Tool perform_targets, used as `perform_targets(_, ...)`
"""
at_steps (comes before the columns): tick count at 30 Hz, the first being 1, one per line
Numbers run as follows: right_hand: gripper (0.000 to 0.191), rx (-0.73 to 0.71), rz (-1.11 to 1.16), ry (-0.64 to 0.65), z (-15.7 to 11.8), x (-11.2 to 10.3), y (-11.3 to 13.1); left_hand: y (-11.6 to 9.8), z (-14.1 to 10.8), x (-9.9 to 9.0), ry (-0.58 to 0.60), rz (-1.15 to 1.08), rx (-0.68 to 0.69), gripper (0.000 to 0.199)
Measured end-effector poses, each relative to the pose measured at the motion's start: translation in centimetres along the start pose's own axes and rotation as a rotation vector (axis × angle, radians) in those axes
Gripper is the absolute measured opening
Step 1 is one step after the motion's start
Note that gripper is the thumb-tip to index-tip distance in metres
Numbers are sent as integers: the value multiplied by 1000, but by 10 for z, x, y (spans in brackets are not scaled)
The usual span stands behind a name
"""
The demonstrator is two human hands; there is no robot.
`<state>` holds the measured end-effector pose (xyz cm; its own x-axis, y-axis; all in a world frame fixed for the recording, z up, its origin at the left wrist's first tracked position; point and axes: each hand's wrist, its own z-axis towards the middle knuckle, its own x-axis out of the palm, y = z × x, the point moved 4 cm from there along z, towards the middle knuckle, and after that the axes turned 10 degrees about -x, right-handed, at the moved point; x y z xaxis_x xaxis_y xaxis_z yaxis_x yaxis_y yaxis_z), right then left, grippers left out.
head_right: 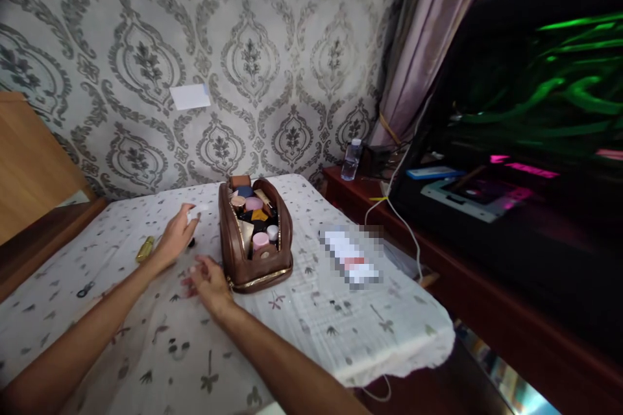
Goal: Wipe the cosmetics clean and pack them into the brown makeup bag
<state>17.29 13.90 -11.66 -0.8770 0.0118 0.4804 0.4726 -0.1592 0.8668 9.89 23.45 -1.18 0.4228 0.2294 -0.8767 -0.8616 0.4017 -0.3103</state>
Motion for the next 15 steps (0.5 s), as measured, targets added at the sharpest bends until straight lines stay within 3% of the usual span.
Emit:
perform_targets(2, 66, -8, 118, 21, -3, 4, 7, -4, -25, -8, -51, -174, -65, 29)
perform_targets(6, 61, 64, 201, 209, -11, 16, 18, -9, -60, -15, -96, -334, -180, 20)
perform_targets(11, 54, 94, 63, 130, -9, 12, 15, 10, -62, -17, -115, -625, -367, 27)
perform_targets(15, 44, 31, -140, 101, -6, 8, 14, 33, -62, -14, -43, -700, -442, 41)
